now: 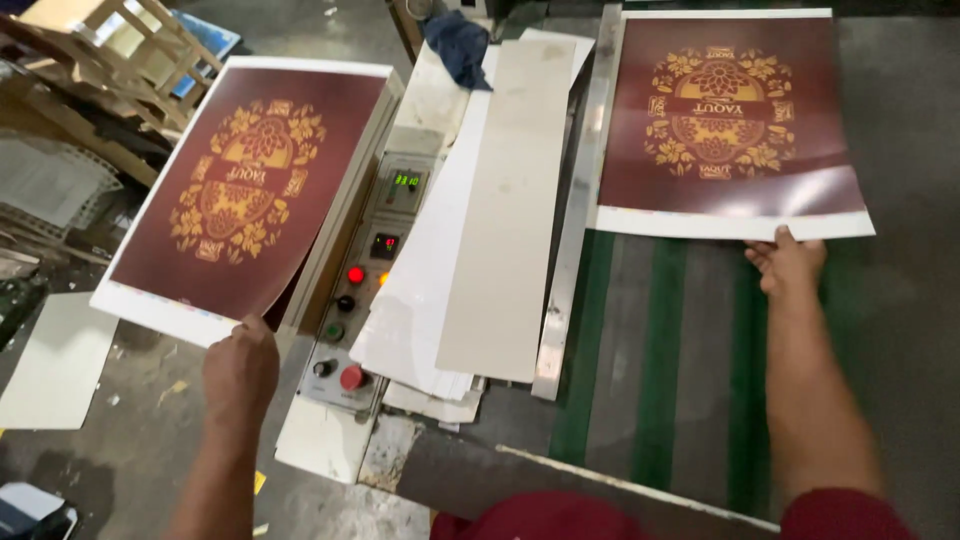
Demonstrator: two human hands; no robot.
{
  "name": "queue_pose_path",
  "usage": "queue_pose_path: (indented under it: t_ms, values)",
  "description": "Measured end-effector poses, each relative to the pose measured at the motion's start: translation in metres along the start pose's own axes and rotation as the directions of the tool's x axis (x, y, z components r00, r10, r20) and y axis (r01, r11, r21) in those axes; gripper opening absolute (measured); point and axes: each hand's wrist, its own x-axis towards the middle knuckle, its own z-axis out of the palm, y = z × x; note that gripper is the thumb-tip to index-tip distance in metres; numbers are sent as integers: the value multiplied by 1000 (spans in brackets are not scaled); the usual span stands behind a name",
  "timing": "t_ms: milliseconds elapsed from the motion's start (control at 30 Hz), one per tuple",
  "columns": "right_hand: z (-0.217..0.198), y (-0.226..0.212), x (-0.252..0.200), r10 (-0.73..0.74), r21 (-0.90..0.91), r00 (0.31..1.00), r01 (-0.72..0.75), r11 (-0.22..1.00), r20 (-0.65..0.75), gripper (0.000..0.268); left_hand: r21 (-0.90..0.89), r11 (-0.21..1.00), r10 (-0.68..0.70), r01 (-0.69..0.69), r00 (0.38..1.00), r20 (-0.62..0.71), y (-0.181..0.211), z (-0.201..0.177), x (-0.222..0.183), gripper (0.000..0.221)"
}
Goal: The person repeatedly picks up large, maroon-colored printed sheets from a pile on a machine and places them onto a stack on the right side of the workspace. The task involves rapid, repetitive hand movements to transfer the sheets one by one.
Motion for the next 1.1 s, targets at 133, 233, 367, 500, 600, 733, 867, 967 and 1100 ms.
queue_pose_path:
  t_ms: [133,233,367,500,600,733,867,967,1100]
  values:
    - [16,-2,71,84,70,982,-97,993,168,32,-32,998,-58,60,996,61,-2,-17,6,12]
    - [24,-1,66,121,20,990,-123,992,77,35,-62,996,-62,69,992,111,-5,-45,7,13]
    - [62,-4,-69,121,-110,990,-112,988,73,47,-75,989,-134,131,990,-40,25,-87,1,20]
    - [117,0,-235,158,-96,929,-133,986,336,46,-471,826,61,-311,879,-473,123,-102,-12,6]
    - [144,13,-325,245,-193,736,-158,968,631,54,-590,674,126,-444,856,-501,217,-126,-26,11]
    - [99,104,-371,252,-331,420,125,935,872,60,-742,502,208,-444,895,-395,332,-136,-50,14]
    - [40,134,-343,11,-328,474,592,736,880,58,-794,349,307,-498,861,-405,342,-163,-61,18]
    - [7,127,-304,219,86,780,-329,941,587,37,-808,185,306,-560,814,-494,312,-171,-53,40]
    - [-3,8,-307,78,151,978,-108,983,194,36,-690,574,146,-441,884,-444,235,-91,-13,30]
